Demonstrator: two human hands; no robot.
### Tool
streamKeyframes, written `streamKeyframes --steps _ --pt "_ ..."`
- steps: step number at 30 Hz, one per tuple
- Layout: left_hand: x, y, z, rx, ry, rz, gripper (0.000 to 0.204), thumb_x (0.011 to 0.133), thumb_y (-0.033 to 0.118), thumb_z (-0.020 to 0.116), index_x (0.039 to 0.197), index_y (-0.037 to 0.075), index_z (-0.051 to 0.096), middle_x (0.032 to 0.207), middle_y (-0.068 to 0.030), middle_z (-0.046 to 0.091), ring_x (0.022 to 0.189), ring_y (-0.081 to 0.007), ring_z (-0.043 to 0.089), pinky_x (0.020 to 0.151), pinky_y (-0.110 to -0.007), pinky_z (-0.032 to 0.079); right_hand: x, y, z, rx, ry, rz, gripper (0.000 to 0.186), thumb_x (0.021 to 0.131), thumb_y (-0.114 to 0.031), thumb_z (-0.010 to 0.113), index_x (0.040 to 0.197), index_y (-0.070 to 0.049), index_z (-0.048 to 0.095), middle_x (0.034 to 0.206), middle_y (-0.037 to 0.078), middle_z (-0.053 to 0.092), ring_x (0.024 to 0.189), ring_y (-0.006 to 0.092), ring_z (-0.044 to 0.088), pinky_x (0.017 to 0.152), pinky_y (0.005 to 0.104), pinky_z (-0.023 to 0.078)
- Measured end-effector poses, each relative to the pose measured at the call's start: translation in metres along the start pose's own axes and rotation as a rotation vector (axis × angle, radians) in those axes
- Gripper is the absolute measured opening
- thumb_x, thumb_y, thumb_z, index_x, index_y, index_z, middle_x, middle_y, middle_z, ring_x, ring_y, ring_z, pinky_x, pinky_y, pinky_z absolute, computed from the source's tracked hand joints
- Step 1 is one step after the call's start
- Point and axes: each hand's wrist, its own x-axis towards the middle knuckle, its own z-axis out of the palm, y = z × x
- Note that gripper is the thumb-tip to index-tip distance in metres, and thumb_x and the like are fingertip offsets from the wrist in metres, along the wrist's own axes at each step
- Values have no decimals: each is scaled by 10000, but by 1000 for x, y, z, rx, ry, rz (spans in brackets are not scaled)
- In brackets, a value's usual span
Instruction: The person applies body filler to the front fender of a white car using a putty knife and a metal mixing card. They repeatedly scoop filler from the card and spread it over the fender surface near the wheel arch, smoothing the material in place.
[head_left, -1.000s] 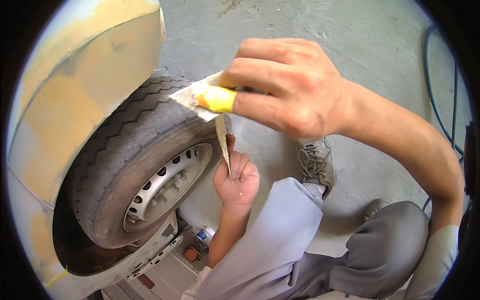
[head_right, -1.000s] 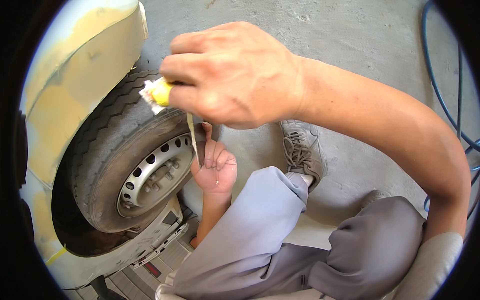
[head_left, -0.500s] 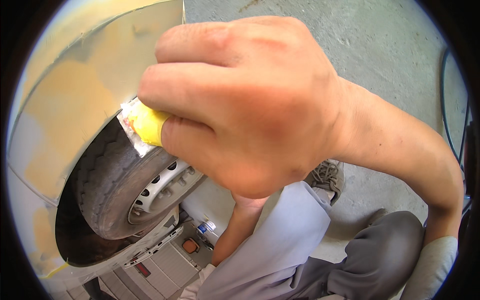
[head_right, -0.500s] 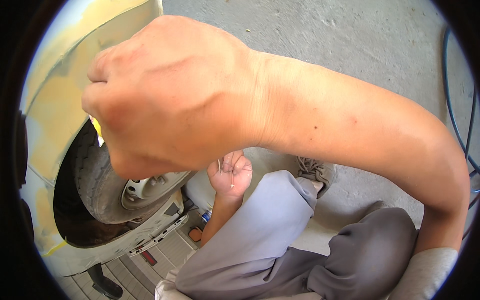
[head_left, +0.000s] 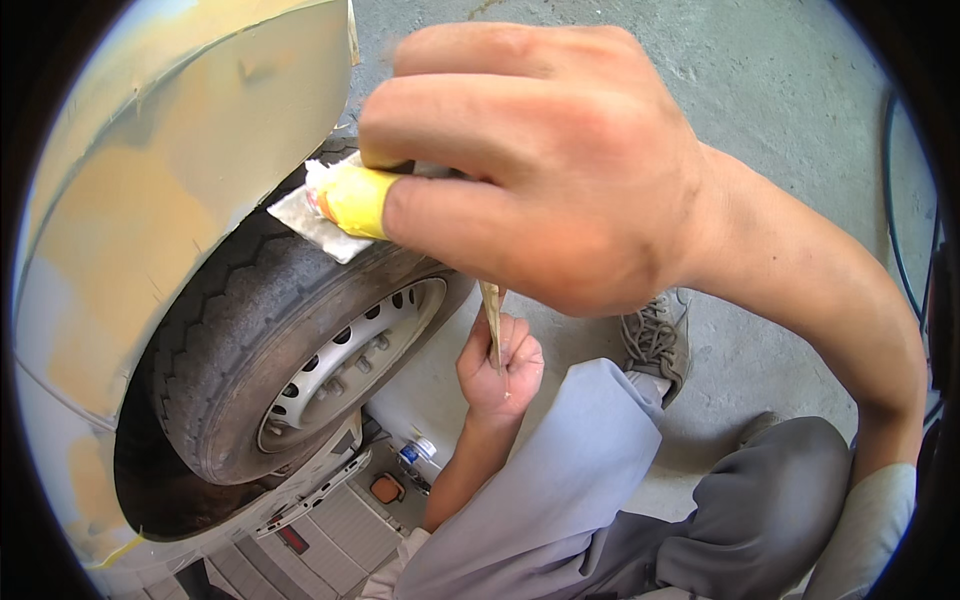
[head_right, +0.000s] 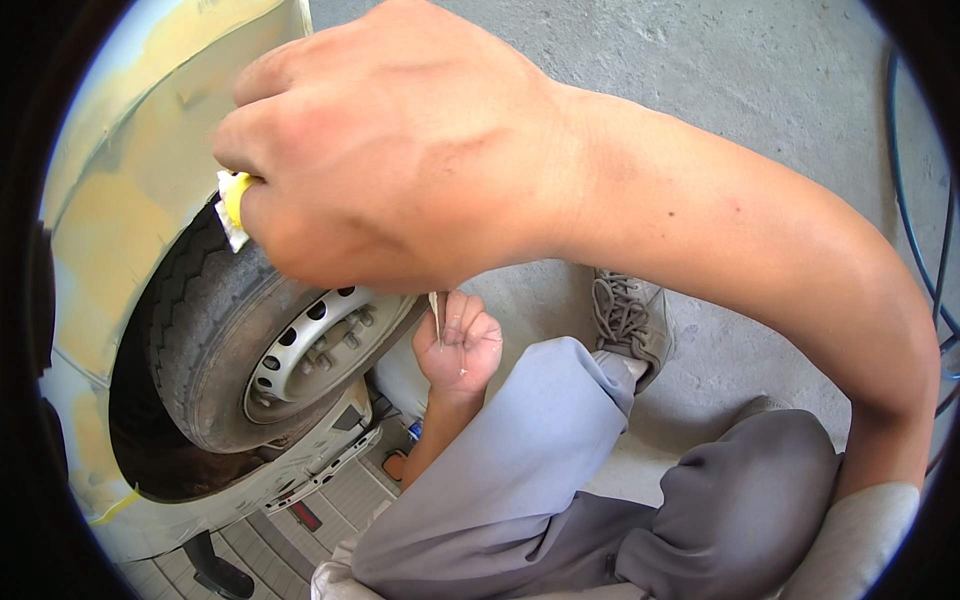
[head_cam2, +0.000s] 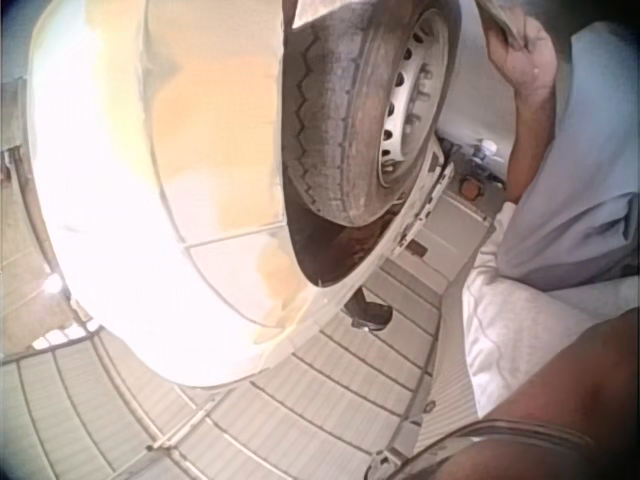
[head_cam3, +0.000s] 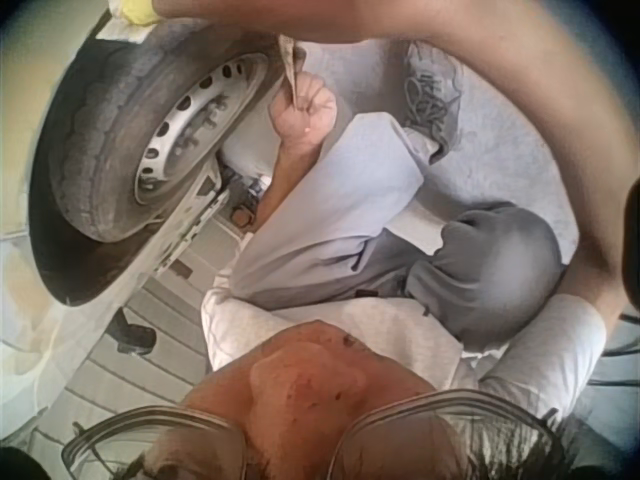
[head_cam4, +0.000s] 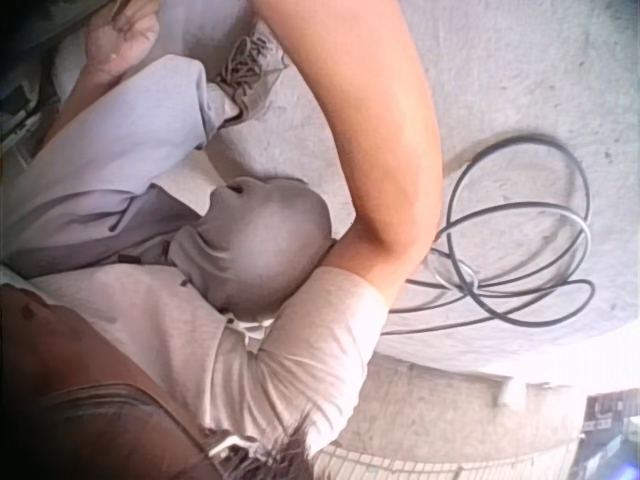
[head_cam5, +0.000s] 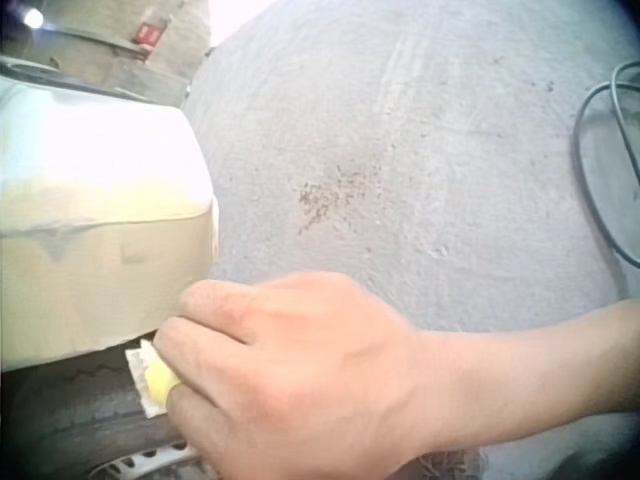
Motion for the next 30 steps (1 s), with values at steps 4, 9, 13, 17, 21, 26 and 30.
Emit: streamKeyframes --steps 4,9,13,17,21,26,30 --pt "2 2 3 3 -54 4 344 1095 203 482 1380 29 565 624 44 368 581 -53 338 533 -220 281 -15 -16 -19 238 -205 390 127 801 -81 750 915 -32 724 782 87 648 661 276 621 588 377 500" --pt "3 6 7 50 -151 11 370 1081 221 533 1417 71 570 624 51 364 577 -61 320 536 -232 277 -41 -11 -41 785 -605 1395 152 951 -85 733 1051 27 755 825 32 729 739 63 610 670 284 526" --pt "-1 -5 14 -20 -200 125 451 1088 173 487 1508 13 452 626 34 360 559 -70 305 522 -225 281 -34 -13 -53 139 -443 878 103 905 -31 743 945 57 708 772 89 663 658 123 604 612 298 496" --pt "-21 -33 15 229 93 290 428 1123 168 461 1485 -53 519 717 81 515 538 -11 287 505 -200 249 7 -33 -64 -39 -423 309 105 814 74 757 893 41 696 761 108 635 552 161 558 522 305 448" --pt "-50 -42 2 280 50 353 394 1130 208 488 1410 -47 594 720 83 514 531 -4 293 498 -192 242 57 -50 -53 -186 -456 -57 110 781 78 762 868 35 710 790 114 675 537 147 564 485 278 440" --pt "-53 -32 -7 386 42 421 405 1138 232 474 1445 -5 592 701 110 426 563 4 288 504 -195 237 89 -53 -32 -251 -444 -332 125 758 38 789 832 -4 697 769 73 646 571 195 593 498 308 473" --pt "-48 -38 -19 364 -10 416 415 1130 232 487 1458 -3 583 705 107 458 559 1 296 503 -205 250 82 -47 -23 -372 -513 -350 117 766 36 784 797 -3 679 758 76 638 558 174 583 484 300 466"
